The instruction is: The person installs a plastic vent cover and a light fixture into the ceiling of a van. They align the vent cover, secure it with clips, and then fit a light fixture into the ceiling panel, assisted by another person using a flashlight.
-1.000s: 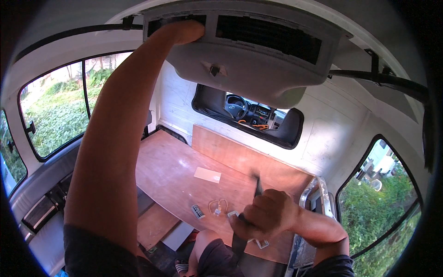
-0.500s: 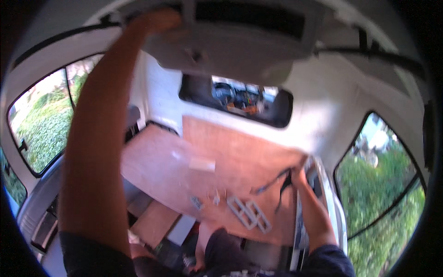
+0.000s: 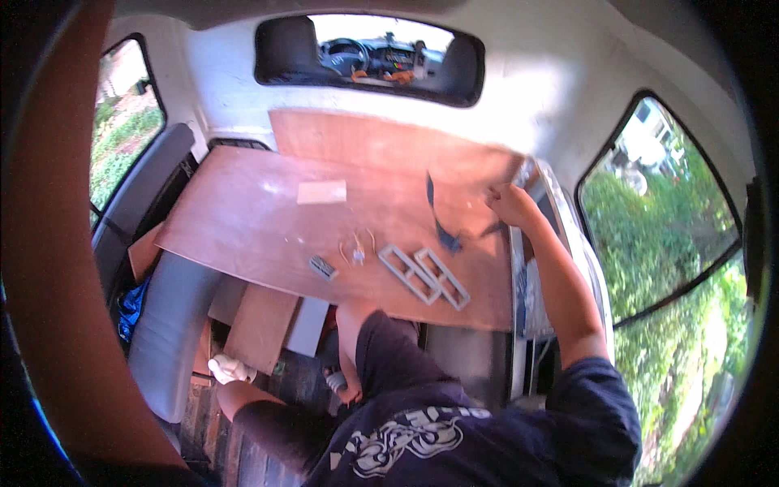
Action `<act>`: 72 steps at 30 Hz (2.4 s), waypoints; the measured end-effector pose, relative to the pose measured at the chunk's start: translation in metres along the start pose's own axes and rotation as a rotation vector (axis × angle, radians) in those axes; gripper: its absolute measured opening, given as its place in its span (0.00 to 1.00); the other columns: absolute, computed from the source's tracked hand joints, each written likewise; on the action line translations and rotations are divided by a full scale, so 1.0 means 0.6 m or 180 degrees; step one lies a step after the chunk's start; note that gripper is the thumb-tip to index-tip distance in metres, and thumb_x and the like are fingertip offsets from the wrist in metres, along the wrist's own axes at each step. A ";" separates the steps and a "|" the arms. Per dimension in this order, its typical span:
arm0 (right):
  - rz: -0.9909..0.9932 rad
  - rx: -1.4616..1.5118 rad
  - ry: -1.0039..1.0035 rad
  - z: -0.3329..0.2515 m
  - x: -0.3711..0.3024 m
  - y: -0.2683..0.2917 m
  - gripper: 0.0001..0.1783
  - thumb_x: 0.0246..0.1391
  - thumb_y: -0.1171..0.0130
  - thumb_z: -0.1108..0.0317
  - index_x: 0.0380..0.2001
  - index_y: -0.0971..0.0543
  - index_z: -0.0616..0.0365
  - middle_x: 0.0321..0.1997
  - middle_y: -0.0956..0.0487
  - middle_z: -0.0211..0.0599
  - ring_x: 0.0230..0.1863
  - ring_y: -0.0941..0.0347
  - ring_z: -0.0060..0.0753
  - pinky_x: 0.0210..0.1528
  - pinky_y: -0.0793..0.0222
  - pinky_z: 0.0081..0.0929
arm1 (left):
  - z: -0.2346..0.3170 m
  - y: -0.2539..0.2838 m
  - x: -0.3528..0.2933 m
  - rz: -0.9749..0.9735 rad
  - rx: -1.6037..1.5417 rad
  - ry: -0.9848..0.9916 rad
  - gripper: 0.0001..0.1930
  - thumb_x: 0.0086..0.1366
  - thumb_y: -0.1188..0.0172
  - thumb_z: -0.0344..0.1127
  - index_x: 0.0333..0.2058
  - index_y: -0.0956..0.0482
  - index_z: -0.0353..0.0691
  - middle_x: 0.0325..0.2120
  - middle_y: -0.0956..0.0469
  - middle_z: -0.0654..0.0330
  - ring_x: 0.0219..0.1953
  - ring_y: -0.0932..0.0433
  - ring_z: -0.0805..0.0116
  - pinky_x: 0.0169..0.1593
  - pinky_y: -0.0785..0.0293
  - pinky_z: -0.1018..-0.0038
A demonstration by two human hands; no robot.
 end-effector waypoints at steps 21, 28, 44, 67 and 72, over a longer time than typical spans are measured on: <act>0.0694 -0.0941 0.2319 -0.632 -0.032 0.634 0.39 0.57 0.34 0.49 0.69 0.29 0.49 0.59 0.19 0.48 0.56 0.20 0.46 0.62 0.29 0.41 | 0.038 0.069 -0.002 -0.0465 -0.0981 0.0501 0.26 0.67 0.45 0.50 0.60 0.21 0.46 0.57 0.20 0.49 0.56 0.20 0.54 0.63 0.28 0.56; 0.0602 -0.0395 0.2619 -0.618 -0.005 0.637 0.35 0.57 0.33 0.51 0.66 0.25 0.52 0.53 0.16 0.48 0.52 0.20 0.43 0.59 0.29 0.36 | 0.014 0.057 0.024 -0.0914 -0.0654 -0.0004 0.24 0.71 0.47 0.49 0.58 0.20 0.42 0.55 0.19 0.47 0.56 0.20 0.51 0.62 0.28 0.56; 0.1967 -0.1206 0.1884 -0.581 -0.086 0.611 0.31 0.54 0.31 0.47 0.50 0.19 0.64 0.45 0.16 0.56 0.50 0.18 0.54 0.53 0.25 0.47 | -0.097 -0.048 -0.062 0.0668 -0.1603 -0.0025 0.29 0.70 0.43 0.60 0.47 0.19 0.34 0.43 0.18 0.40 0.49 0.20 0.41 0.56 0.25 0.55; 0.1560 -0.1256 0.1707 -0.600 -0.056 0.616 0.43 0.54 0.37 0.32 0.55 0.17 0.63 0.53 0.17 0.57 0.52 0.18 0.53 0.56 0.26 0.46 | -0.057 -0.014 -0.028 -0.0986 -0.0421 0.0220 0.36 0.46 0.22 0.50 0.51 0.17 0.33 0.51 0.18 0.42 0.55 0.19 0.47 0.61 0.25 0.57; 0.1618 -0.1375 0.1297 -0.589 -0.071 0.610 0.47 0.51 0.36 0.33 0.59 0.22 0.65 0.52 0.18 0.62 0.56 0.20 0.56 0.60 0.27 0.43 | -0.067 -0.038 -0.047 0.1351 0.0390 -0.0469 0.36 0.46 0.22 0.53 0.51 0.16 0.35 0.48 0.16 0.44 0.54 0.18 0.48 0.61 0.24 0.57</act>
Point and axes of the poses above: each hand's wrist, its own x-axis towards the middle knuckle, its own y-axis out of the back of the hand, z = x × y, the point moved 2 cm from there along x, towards the middle knuckle
